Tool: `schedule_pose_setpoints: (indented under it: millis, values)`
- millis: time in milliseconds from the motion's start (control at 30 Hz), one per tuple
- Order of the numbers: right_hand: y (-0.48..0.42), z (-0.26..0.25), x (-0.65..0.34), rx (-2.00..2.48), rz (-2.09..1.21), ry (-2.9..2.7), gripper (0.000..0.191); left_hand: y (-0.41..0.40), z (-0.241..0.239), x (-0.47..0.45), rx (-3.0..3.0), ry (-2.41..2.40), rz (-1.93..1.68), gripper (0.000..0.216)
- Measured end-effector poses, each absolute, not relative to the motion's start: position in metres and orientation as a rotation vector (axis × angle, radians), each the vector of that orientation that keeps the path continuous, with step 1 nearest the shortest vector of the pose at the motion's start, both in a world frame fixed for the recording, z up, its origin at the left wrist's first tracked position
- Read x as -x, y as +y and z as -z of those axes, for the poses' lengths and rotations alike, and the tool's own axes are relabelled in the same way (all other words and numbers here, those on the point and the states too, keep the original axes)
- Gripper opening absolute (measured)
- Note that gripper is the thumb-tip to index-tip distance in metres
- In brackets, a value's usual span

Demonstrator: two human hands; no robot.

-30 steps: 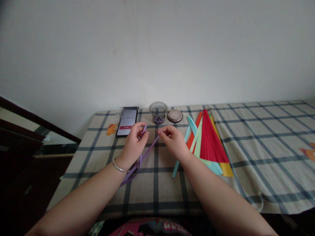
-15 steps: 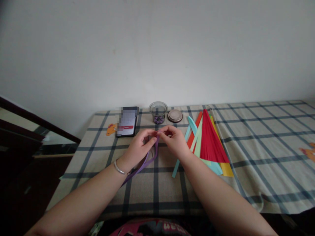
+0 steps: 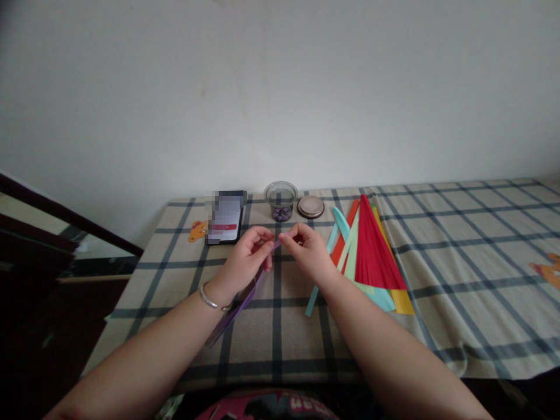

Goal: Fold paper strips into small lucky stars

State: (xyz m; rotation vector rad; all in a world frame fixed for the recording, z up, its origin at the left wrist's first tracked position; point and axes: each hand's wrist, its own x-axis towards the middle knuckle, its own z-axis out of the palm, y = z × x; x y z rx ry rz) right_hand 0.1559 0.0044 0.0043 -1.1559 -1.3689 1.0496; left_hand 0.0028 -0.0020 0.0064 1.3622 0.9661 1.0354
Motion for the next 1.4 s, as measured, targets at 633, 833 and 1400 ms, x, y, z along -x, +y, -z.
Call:
schedule_pose_setpoints:
  millis: [633,833,1400]
  values:
    - [0.002,-0.012,-0.155,1.112,-1.428,-1.223,0.037,-0.002,-0.006,0.002,-1.790,1.055,-1.174,0.014]
    - [0.001,-0.013,-0.154,1.081,-1.444,-1.203,0.038,0.001,-0.005,0.004,-1.617,1.108,-1.161,0.019]
    - [0.002,-0.008,-0.151,0.845,-1.439,-1.271,0.025,0.004,-0.008,-0.002,-1.052,0.883,-1.116,0.022]
